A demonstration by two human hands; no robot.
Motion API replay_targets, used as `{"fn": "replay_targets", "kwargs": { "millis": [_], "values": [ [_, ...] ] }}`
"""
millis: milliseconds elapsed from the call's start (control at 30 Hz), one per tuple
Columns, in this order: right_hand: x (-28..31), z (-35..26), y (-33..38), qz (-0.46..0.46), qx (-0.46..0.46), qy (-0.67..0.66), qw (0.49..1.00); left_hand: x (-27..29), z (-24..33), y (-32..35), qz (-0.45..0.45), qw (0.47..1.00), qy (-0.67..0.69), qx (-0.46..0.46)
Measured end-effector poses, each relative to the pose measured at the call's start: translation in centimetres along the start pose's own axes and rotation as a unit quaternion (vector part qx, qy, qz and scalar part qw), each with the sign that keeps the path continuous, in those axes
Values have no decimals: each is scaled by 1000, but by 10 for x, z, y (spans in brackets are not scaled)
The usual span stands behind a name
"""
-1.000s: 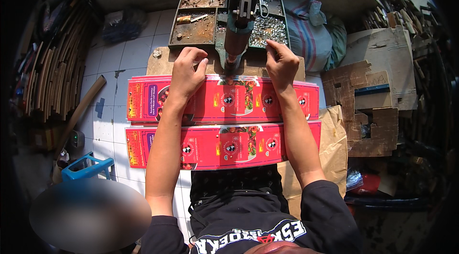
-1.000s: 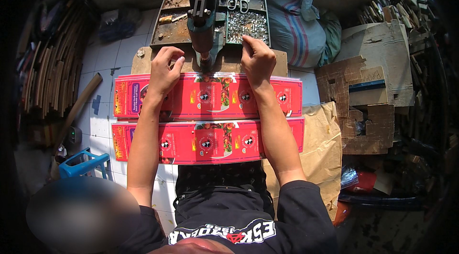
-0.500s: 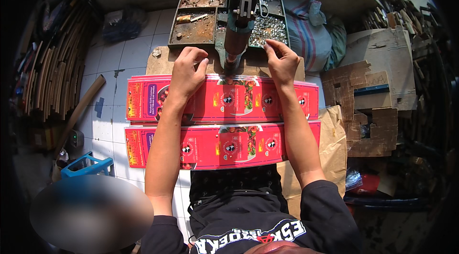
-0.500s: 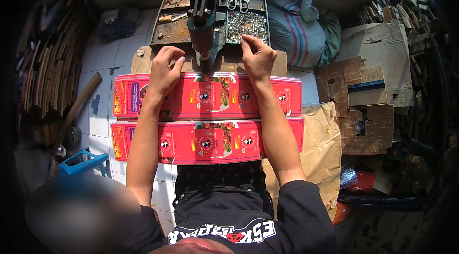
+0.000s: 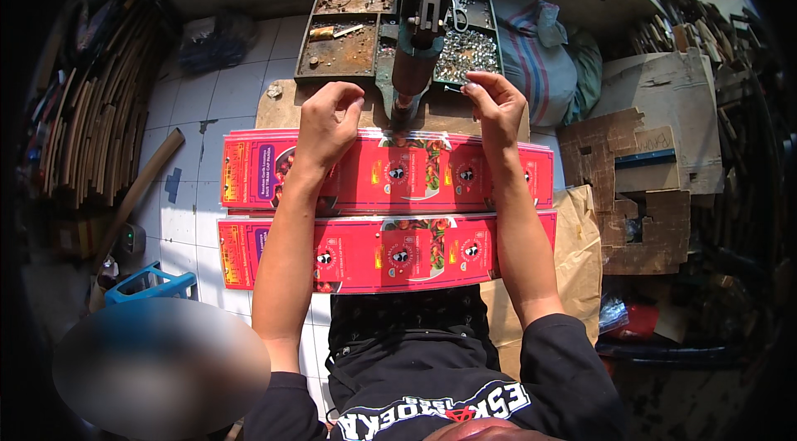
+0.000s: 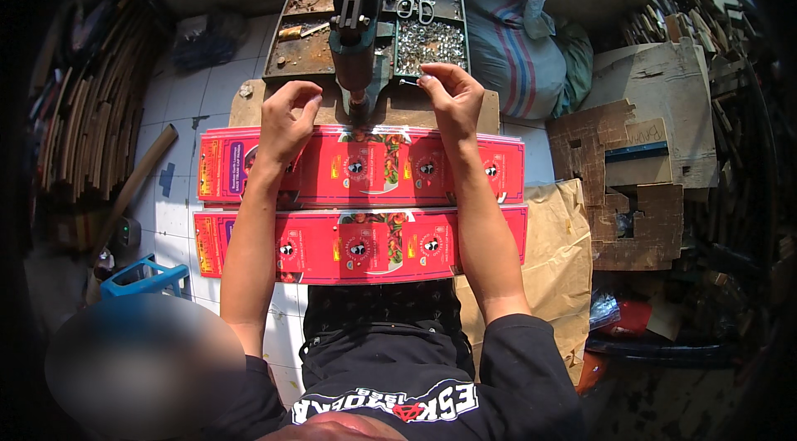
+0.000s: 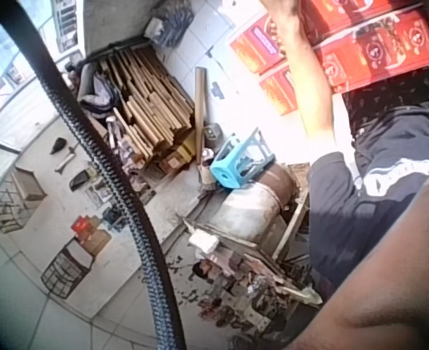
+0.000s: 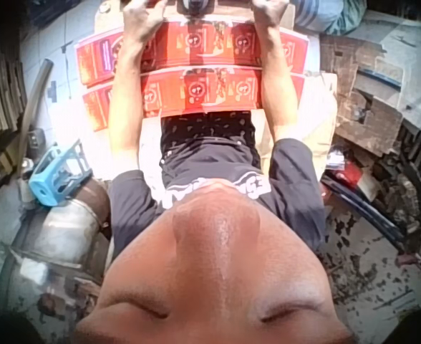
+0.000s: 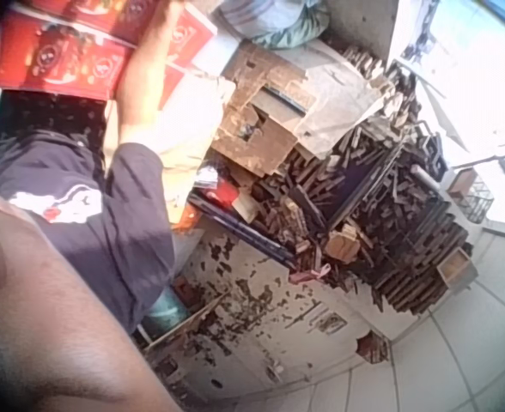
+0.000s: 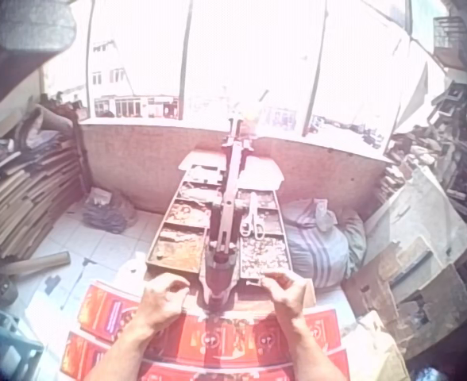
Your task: The person folds small printed cards and staples them to the top of plastic packaging strips.
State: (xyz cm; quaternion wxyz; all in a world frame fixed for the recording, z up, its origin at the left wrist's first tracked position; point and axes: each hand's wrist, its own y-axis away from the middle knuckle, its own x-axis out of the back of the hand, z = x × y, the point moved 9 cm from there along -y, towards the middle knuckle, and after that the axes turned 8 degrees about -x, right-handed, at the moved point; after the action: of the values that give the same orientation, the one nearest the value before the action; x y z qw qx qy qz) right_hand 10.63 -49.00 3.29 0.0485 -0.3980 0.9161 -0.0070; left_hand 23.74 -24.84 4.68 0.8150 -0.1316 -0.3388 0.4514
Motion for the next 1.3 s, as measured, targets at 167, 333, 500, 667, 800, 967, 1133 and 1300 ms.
{"fn": "replay_targets", "kwargs": {
  "millis": [167, 333, 500, 667, 800, 967, 1133, 1300],
  "values": [
    [-20, -10, 16, -105, 48, 21, 993, -12, 5, 5, -82, 987, 113, 76],
    [-40, -11, 29, -198, 53, 14, 979, -32, 28, 9, -175, 971, 164, 7],
    [-62, -4, 37, -303, 4, -8, 953, -44, 31, 22, -227, 945, 233, 30],
    [-67, 7, 40, -346, -29, -21, 937, -45, 37, 20, -233, 951, 203, 8],
    [-73, 11, 42, -369, -55, -32, 927, -35, 42, 13, -208, 960, 182, -46],
    [-76, 11, 42, -369, -50, -42, 927, -35, 36, 12, -179, 965, 187, -42],
    [-78, 10, 43, -360, -64, -42, 930, -28, 38, 9, -135, 965, 221, -50],
    [-77, 10, 43, -356, -43, -38, 933, -24, 46, 6, -128, 968, 196, -94]
  ]
}}
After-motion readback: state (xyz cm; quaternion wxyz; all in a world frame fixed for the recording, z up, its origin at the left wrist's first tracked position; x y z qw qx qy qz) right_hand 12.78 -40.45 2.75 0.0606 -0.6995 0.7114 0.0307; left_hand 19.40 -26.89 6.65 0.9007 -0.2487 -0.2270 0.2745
